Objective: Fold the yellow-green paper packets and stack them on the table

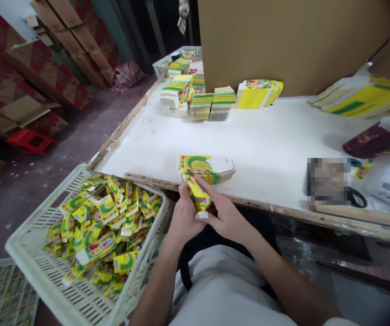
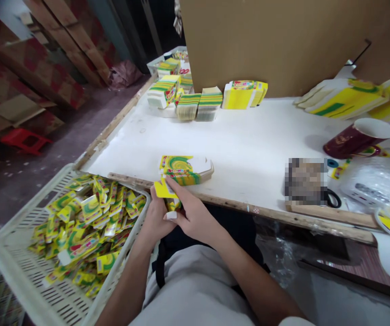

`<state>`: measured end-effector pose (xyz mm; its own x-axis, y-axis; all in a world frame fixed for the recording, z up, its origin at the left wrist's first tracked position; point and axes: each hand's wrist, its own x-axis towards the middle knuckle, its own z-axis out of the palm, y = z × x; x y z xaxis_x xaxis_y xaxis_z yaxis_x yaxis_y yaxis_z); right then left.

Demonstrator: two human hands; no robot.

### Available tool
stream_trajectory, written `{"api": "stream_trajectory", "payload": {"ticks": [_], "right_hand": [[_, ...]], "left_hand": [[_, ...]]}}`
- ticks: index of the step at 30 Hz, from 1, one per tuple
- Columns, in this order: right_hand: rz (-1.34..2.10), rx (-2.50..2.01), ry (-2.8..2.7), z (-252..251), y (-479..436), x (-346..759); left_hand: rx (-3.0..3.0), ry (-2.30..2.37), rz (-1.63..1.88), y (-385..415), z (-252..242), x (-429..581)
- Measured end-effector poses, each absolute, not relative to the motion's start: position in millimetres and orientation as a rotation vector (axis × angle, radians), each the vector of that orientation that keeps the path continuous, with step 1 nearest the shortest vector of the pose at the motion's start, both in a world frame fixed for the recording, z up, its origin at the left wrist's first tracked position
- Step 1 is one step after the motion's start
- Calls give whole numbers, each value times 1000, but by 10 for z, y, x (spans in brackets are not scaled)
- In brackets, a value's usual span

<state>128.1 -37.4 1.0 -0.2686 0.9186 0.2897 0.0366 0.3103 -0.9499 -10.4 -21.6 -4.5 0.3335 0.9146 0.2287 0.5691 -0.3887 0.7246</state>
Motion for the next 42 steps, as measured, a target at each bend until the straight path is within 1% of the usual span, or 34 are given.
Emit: {"api": "stream_trajectory", "payload": {"ticks": [4,10,17,25,34,42], "right_hand": [[927,-932,-1561,-55,-366,1260],[823,-1104,-1276,-145,-270,1334],[739,-1189,-1700,-120,-270,1423],[719,-1190,-1701,-114,-246,1479],[769,-1189,-1839,-77,-270,1407],[691,-1226,-1769,-21,-244,1457]], "left_hand": [[2143,1301,925,-210,-103,-74],[2095,1459,959,-198,-29,-37],[2155,1498,972,-160,38,-125],[2160,1447,941,-150,88,-146],[2179,1470,950,-105,87,-207],[2123,1456,939,-154,86,-178]]}}
